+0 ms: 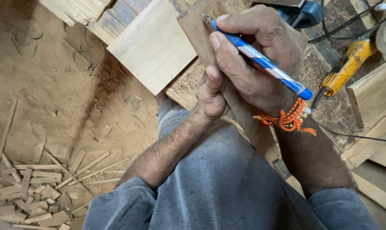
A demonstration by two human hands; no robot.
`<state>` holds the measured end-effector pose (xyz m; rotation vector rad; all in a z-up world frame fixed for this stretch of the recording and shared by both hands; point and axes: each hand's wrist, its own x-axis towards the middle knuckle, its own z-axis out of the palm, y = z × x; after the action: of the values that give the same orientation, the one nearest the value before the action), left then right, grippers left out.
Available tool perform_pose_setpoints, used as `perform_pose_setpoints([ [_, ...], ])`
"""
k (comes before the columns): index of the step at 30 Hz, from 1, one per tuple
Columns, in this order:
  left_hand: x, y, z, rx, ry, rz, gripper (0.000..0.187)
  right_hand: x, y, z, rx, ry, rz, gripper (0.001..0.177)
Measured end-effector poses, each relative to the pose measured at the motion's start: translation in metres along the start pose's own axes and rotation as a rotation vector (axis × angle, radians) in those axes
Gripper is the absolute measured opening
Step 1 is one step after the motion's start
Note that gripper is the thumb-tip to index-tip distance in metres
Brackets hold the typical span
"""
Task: The person measures and marks pieces of wood using a measuring tape and a pen, then uses a square tool to draw straight lines across the wood surfaces.
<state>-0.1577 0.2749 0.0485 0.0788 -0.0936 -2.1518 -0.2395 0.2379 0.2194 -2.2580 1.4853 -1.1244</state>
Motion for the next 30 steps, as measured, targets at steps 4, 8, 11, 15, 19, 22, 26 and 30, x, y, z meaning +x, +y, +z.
perform_pose_setpoints([
  [4, 0.003, 0.006, 0.002, 0.020, -0.013, -0.038, 0.089, 0.002, 0.003, 0.002, 0.047, 0.015, 0.019, 0.017],
  [8, 0.012, 0.006, 0.016, -0.076, -0.073, 0.014, 0.088, -0.003, 0.001, 0.001, 0.113, 0.048, 0.182, 0.019],
  [11, 0.019, 0.004, 0.024, -0.092, -0.077, 0.050, 0.088, -0.007, 0.002, 0.005, 0.220, 0.159, 0.236, 0.018],
  [15, 0.029, 0.019, 0.027, 0.396, 0.157, 0.030, 0.088, -0.019, 0.000, 0.011, 0.228, 0.301, 0.301, 0.017],
  [19, 0.037, 0.033, 0.042, 0.726, 0.231, 0.056, 0.079, -0.030, 0.010, 0.014, 0.321, 0.416, 0.337, 0.018],
  [22, 0.037, 0.041, 0.054, 0.738, 0.214, 0.054, 0.071, -0.038, 0.013, 0.010, 0.271, 0.387, 0.336, 0.018],
  [26, 0.038, 0.040, 0.061, 0.699, 0.211, 0.090, 0.065, -0.044, 0.013, 0.006, 0.067, 0.297, 0.236, 0.019],
  [30, 0.039, 0.043, 0.050, 0.776, 0.141, 0.102, 0.058, -0.044, 0.016, 0.007, -0.025, 0.241, 0.208, 0.018],
])
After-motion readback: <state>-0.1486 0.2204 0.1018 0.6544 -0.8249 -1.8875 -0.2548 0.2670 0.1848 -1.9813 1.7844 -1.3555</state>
